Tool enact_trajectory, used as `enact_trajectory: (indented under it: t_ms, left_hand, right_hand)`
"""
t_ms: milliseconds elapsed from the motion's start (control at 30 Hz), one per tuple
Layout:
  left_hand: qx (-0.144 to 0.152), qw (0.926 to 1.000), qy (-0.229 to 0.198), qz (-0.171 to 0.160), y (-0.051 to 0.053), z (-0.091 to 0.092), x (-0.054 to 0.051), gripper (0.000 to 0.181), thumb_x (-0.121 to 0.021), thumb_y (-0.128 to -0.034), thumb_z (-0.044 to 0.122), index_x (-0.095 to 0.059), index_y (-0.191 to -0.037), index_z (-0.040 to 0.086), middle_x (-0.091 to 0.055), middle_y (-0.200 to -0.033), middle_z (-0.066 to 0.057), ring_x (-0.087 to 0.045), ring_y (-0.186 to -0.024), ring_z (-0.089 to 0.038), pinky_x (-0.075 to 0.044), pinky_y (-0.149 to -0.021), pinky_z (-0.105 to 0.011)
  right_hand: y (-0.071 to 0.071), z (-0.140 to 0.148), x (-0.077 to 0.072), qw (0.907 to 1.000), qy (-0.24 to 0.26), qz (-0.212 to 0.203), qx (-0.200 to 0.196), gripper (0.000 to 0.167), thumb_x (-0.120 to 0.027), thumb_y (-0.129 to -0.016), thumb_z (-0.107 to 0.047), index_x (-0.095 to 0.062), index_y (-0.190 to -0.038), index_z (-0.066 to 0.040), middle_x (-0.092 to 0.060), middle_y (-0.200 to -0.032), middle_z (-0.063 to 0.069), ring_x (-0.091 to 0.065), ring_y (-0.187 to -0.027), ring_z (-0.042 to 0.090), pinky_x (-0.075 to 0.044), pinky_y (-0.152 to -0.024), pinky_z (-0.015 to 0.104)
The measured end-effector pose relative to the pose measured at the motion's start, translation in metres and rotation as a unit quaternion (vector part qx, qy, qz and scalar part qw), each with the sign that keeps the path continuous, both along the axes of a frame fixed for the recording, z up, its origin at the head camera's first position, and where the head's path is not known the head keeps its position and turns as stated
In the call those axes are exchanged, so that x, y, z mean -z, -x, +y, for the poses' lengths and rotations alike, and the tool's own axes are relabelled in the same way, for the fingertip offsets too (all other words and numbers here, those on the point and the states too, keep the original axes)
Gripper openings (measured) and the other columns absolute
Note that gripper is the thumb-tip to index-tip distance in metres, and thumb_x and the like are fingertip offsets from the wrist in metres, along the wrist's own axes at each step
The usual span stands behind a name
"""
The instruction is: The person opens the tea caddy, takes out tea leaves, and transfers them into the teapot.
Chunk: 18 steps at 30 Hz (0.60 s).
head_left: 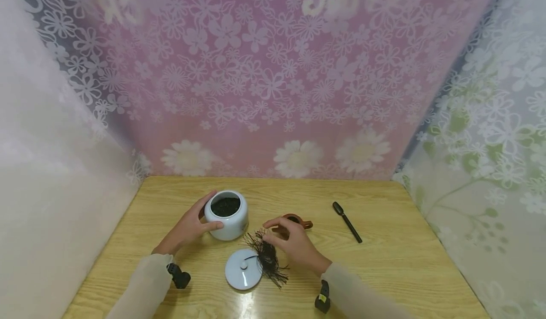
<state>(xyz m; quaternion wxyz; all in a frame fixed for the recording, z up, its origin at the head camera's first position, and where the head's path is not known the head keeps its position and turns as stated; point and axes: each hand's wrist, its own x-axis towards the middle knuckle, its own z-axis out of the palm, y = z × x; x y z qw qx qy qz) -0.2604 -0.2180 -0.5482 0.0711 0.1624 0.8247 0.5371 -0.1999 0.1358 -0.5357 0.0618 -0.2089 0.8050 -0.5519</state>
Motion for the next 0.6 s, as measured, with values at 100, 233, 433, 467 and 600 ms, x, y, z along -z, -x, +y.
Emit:
enact_trajectory:
  t_ms: [100, 233, 433, 467, 600]
  left_hand:
    - [0.0, 1.0, 0.003, 0.006, 0.0, -0.001, 0.0, 0.109, -0.091, -0.092, 0.036, -0.023, -0.176, 0.022, -0.025, -0.181, -0.014, -0.028, -0.165, -0.042, -0.026, -0.132, -0.066]
    - [0.002, 0.9999, 0.006, 0.011, 0.002, -0.001, 0.001, 0.11, -0.091, -0.092, 0.035, -0.022, -0.176, 0.02, -0.026, -0.18, -0.015, -0.03, -0.165, -0.042, -0.027, -0.132, -0.066]
    - [0.003, 1.0, 0.003, 0.006, 0.002, 0.001, 0.001, 0.11, -0.091, -0.0917, 0.036, -0.023, -0.176, 0.019, -0.026, -0.18, -0.013, -0.029, -0.165, -0.041, -0.027, -0.132, -0.066]
    - [0.003, 1.0, 0.003, 0.005, 0.002, 0.001, 0.001, 0.11, -0.091, -0.0916, 0.036, -0.023, -0.176, 0.019, -0.027, -0.18, -0.013, -0.03, -0.165, -0.041, -0.027, -0.132, -0.066]
    - [0.001, 1.0, 0.003, 0.007, 0.002, 0.0, 0.001, 0.11, -0.091, -0.0916, 0.034, -0.023, -0.176, 0.017, -0.027, -0.18, -0.013, -0.03, -0.165, -0.041, -0.027, -0.132, -0.065]
  right_hand:
    - [0.005, 0.018, -0.004, 0.9998, 0.006, 0.011, 0.018, 0.031, -0.077, -0.105, -0.03, -0.073, -0.134, -0.023, -0.07, -0.138, 0.015, -0.072, -0.124, 0.038, -0.062, -0.104, 0.046]
    - [0.011, 0.043, -0.008, 0.9984, -0.01, 0.026, 0.049, 0.035, -0.077, -0.105, -0.033, -0.073, -0.136, -0.019, -0.072, -0.137, 0.014, -0.073, -0.122, 0.036, -0.063, -0.102, 0.041]
    - [0.015, 0.082, -0.008, 0.9926, -0.04, 0.053, 0.101, 0.035, -0.077, -0.104, -0.035, -0.073, -0.135, -0.019, -0.071, -0.139, 0.002, -0.07, -0.128, 0.034, -0.06, -0.107, 0.044]
    - [0.016, 0.088, -0.007, 0.9916, -0.043, 0.059, 0.107, 0.035, -0.077, -0.104, -0.034, -0.072, -0.136, -0.019, -0.071, -0.14, 0.002, -0.069, -0.129, 0.034, -0.06, -0.108, 0.044]
    - [0.017, 0.111, -0.001, 0.9878, -0.06, 0.066, 0.128, 0.035, -0.076, -0.105, -0.034, -0.072, -0.136, -0.018, -0.071, -0.139, 0.003, -0.069, -0.129, 0.033, -0.06, -0.106, 0.034]
